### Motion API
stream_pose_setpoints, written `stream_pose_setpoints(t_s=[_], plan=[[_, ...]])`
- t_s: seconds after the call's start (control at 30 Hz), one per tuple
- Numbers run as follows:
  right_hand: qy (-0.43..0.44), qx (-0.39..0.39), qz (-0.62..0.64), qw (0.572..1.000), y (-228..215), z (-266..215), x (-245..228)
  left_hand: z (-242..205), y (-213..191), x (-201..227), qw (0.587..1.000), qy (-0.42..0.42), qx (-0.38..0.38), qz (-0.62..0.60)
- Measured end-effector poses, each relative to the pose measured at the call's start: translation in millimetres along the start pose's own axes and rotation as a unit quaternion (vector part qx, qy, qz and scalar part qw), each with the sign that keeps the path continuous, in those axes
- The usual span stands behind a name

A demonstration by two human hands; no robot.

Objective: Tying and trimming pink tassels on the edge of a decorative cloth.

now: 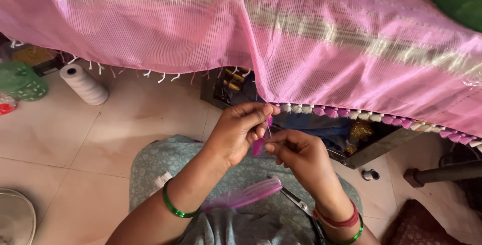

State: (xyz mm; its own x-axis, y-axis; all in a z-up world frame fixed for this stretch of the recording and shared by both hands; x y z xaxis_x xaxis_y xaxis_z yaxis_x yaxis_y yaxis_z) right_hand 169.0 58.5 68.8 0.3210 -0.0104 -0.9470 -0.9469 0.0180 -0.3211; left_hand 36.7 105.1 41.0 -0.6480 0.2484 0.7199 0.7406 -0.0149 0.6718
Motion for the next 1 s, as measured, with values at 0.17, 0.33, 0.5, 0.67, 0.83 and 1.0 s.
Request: stream_pose_setpoints(t_s=[0.17,0.33,0.5,0.67,0.83,1.0], plan=[[-0.309,0.097,-0.156,0.933,-19.5,-26.5,-98.1,4.0,-8.5,3.2,1.0,0.0,0.003,0.017],[-0.479,0.154,-0.26,0.824,-26.5,-27.9,-169.5,6.1,-10.1,16.0,0.986,0.005,-0.007,0.169],[-0.533,0.01,-0.29,0.794,11.4,3.9,-186.6,-8.4,6.4,57.4,0.937,0.129,-0.03,0.324],[-0.593,-0.106,-0.291,0.744,53.1,2.8,-207.5,-7.4,-11.2,56.5,0.926,0.232,-0.003,0.298],[-0.578,-0.108,-0.316,0.744,70.4,30.3,-197.6,-22.0,-16.6,69.0,0.897,0.326,0.071,0.29],[-0.503,-0.068,-0.479,0.716,81.5,52.2,-184.1,-97.8,29.1,120.4,0.583,0.649,0.113,0.475]])
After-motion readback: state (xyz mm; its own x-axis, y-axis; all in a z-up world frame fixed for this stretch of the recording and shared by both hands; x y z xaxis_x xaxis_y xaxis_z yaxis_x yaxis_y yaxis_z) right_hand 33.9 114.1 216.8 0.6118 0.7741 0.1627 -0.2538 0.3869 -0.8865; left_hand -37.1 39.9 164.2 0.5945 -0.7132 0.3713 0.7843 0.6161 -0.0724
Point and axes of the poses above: each hand's wrist, its own z-axis towards the middle knuckle, its own y-axis out of the palm, x = y × z, the point moved 10 cm from there along z, towards the middle knuckle, and after that the axes turned 11 degrees about x, right-handed, at the moved point
